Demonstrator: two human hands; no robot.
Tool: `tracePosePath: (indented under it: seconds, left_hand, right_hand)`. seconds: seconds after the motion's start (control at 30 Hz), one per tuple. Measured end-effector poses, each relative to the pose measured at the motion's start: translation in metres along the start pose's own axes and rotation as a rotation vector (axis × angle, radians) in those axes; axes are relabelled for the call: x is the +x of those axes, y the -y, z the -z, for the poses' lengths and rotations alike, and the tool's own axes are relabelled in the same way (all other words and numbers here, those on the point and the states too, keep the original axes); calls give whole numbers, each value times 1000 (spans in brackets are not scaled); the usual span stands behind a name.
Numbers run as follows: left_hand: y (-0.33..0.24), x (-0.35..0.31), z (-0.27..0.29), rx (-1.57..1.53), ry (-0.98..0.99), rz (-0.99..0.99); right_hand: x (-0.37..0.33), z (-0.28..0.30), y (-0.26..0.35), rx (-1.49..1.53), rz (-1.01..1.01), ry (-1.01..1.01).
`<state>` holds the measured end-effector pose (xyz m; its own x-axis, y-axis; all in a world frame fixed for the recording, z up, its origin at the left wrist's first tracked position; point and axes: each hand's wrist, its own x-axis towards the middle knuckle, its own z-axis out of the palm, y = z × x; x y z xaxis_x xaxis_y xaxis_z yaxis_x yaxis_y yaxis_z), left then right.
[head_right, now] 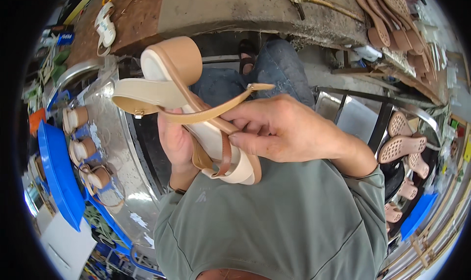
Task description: The person inspects a beige sandal, manipulating the straps and sole. They use a brush to apply a substance to the strap attachment points and a metal tool to adjust the strap hardware. Finally, the person places the sandal on a metal tray with other similar sandals.
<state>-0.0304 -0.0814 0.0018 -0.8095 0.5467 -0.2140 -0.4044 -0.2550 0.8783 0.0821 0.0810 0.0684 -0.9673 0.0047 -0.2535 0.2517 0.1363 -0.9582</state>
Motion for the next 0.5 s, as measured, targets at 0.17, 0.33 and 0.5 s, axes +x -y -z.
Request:
tracePosePath:
  seconds: [0.17, 0.33, 0.5]
  left_hand:
    - [-4, -39, 11, 61, 303, 176]
    - [-11, -58, -15, 157, 383, 54]
    - [-26, -56, -41, 105, 370, 120]
  right_hand:
    - [-11, -3, -18, 295, -128, 105]
    - [-16, -1, 4, -113, -8, 78]
    - [-25, 4, -2, -57, 39, -48]
